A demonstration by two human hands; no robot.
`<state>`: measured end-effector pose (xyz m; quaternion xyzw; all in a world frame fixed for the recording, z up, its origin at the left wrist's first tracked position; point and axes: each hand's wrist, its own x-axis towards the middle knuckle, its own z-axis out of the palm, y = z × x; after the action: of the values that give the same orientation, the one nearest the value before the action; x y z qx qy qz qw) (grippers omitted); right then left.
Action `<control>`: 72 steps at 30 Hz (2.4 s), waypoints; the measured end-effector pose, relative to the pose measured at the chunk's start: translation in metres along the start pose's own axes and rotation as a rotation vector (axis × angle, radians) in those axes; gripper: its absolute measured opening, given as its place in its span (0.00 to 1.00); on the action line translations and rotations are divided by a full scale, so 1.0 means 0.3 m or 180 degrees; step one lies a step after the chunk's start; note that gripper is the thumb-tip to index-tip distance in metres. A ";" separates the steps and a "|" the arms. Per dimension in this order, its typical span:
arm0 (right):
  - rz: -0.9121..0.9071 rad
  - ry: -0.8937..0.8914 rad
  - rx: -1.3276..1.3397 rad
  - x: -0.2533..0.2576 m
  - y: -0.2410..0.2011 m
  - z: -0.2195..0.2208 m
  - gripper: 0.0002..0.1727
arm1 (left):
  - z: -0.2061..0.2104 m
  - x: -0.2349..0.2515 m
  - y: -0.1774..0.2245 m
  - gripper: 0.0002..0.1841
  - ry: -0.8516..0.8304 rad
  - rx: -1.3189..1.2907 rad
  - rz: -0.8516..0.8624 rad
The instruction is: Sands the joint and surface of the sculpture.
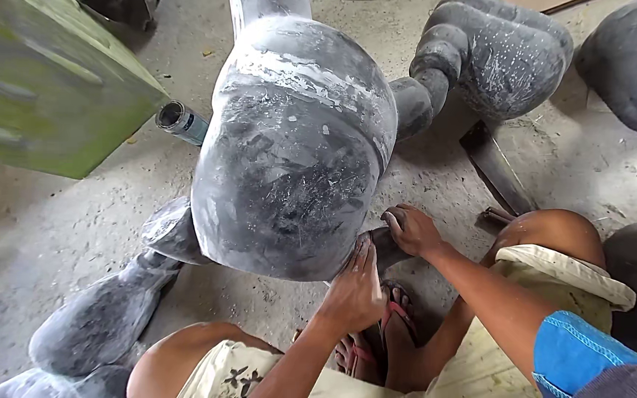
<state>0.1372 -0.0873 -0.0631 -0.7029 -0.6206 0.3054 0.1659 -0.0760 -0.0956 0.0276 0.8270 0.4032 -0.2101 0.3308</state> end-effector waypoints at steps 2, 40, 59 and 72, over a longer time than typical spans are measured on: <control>-0.0001 -0.0047 0.0018 -0.001 -0.002 0.002 0.29 | 0.002 0.094 0.001 0.51 0.0079 -0.0138 -0.0149; 0.0067 -0.0133 0.0047 -0.003 -0.009 -0.013 0.29 | 0.029 0.128 0.012 0.51 0.0317 -0.0105 0.0013; 0.0065 -0.0078 -0.0059 -0.008 -0.015 -0.005 0.28 | 0.031 0.073 -0.008 0.50 0.0117 0.0006 0.0006; 0.0013 -0.0080 -0.0090 -0.008 -0.004 -0.011 0.28 | 0.058 0.027 0.047 0.59 -0.0091 0.0173 -0.0112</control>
<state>0.1382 -0.0888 -0.0593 -0.7025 -0.6255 0.3057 0.1475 -0.0613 -0.1101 0.0160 0.8253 0.4070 -0.2386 0.3103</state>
